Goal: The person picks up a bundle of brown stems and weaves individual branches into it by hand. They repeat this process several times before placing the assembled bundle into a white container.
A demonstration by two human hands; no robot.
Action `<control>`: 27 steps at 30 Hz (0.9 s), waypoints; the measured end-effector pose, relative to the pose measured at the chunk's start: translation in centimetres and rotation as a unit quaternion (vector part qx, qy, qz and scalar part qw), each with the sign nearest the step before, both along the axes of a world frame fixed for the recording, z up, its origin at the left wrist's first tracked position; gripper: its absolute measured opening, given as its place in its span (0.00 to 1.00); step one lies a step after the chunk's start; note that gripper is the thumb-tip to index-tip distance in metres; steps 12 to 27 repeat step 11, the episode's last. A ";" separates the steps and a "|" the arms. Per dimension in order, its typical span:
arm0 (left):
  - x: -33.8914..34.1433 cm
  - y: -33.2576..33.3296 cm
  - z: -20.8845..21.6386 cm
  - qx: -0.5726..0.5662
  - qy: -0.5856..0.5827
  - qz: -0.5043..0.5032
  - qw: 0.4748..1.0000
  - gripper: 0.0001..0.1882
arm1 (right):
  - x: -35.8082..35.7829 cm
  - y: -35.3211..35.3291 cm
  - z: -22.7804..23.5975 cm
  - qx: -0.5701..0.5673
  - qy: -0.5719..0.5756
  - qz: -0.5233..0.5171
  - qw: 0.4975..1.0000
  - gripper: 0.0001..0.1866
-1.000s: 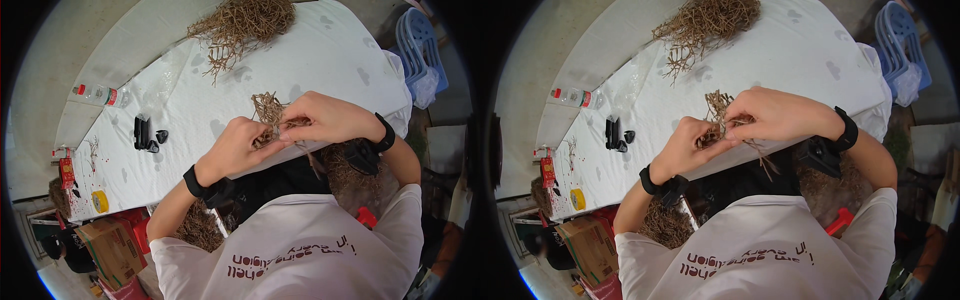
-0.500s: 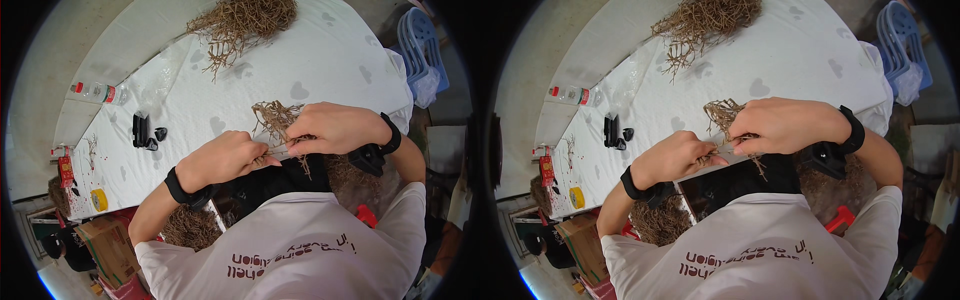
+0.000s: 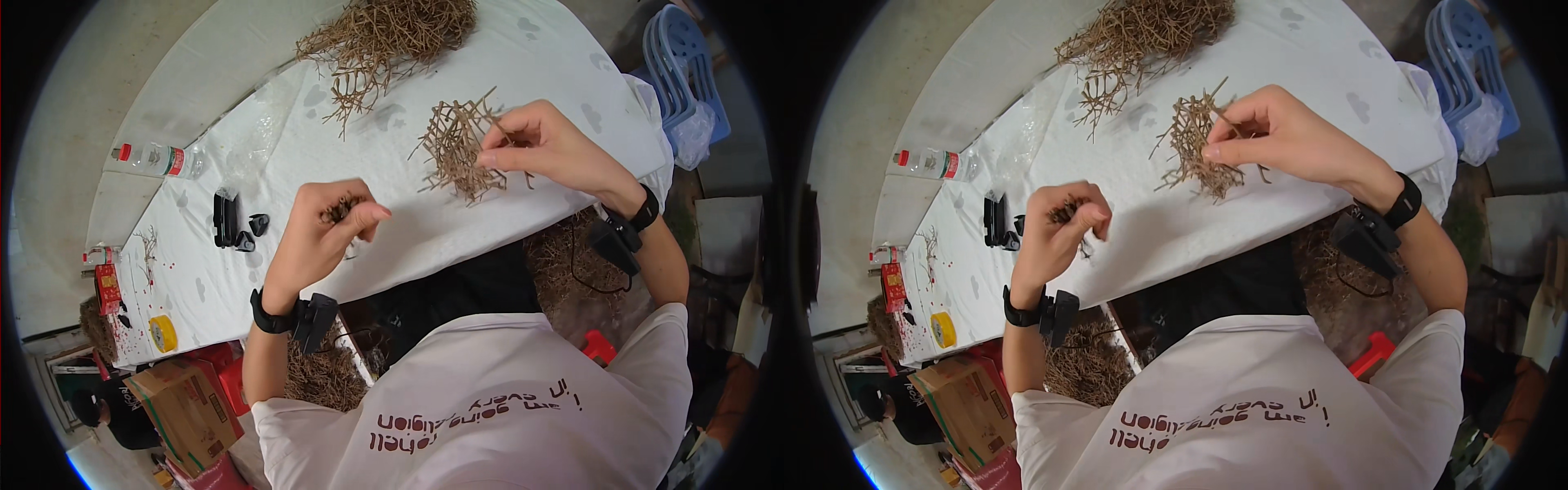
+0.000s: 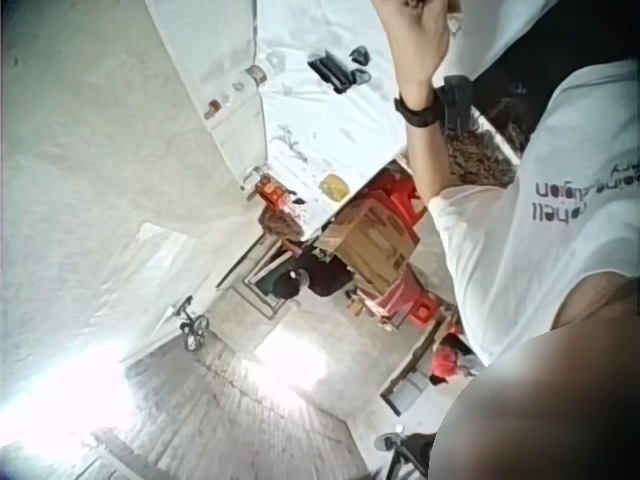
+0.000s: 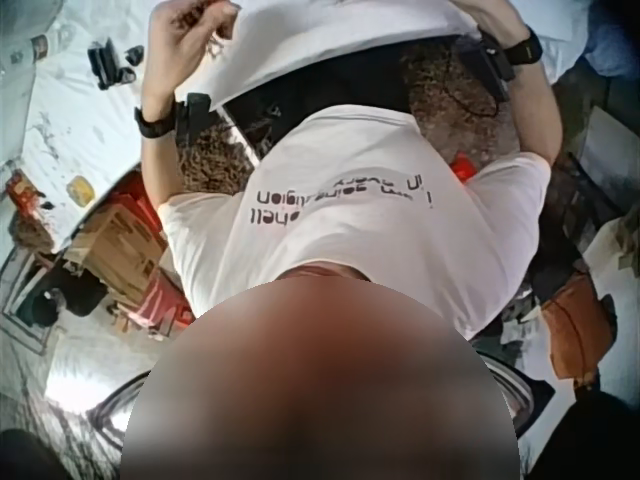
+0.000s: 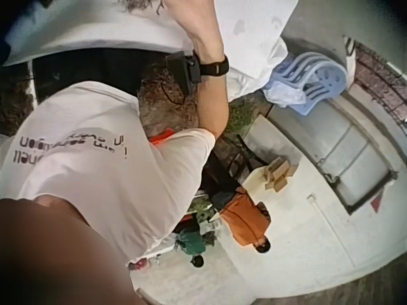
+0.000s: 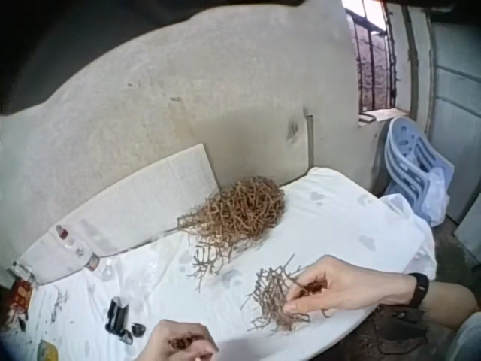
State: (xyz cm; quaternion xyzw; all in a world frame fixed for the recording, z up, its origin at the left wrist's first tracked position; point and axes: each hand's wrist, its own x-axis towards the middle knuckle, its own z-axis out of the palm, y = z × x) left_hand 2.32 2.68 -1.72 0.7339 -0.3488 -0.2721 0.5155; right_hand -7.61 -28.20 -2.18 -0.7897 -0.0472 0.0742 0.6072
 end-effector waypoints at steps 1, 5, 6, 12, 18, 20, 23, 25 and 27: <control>-0.2 -0.4 0.3 -0.015 0.027 0.020 0.999 0.16 | 0.2 0.0 0.2 0.009 0.004 -0.006 1.000 0.10; -0.7 -2.7 1.1 0.028 -0.179 0.045 0.982 0.18 | 0.4 0.2 1.7 0.038 0.080 -0.014 0.996 0.09; -1.0 -3.4 1.1 0.013 -0.233 0.042 0.971 0.19 | 0.4 0.4 1.8 0.050 0.104 -0.022 0.993 0.10; -2.2 -5.6 1.0 0.004 -0.396 -0.002 0.918 0.30 | 0.7 0.8 1.4 0.156 0.153 -0.006 0.976 0.12; -2.2 -5.6 1.0 0.004 -0.396 -0.002 0.918 0.30 | 0.7 0.8 1.4 0.156 0.153 -0.006 0.976 0.12; -2.2 -5.6 1.0 0.004 -0.396 -0.002 0.918 0.30 | 0.7 0.8 1.4 0.156 0.153 -0.006 0.976 0.12; -2.2 -5.6 1.0 0.004 -0.396 -0.002 0.918 0.30 | 0.7 0.8 1.4 0.156 0.153 -0.006 0.976 0.12; -2.2 -5.6 1.0 0.004 -0.396 -0.002 0.918 0.30 | 0.7 0.8 1.4 0.156 0.153 -0.006 0.976 0.12; -2.2 -5.6 1.0 0.004 -0.396 -0.002 0.918 0.30 | 0.7 0.8 1.4 0.156 0.153 -0.006 0.976 0.12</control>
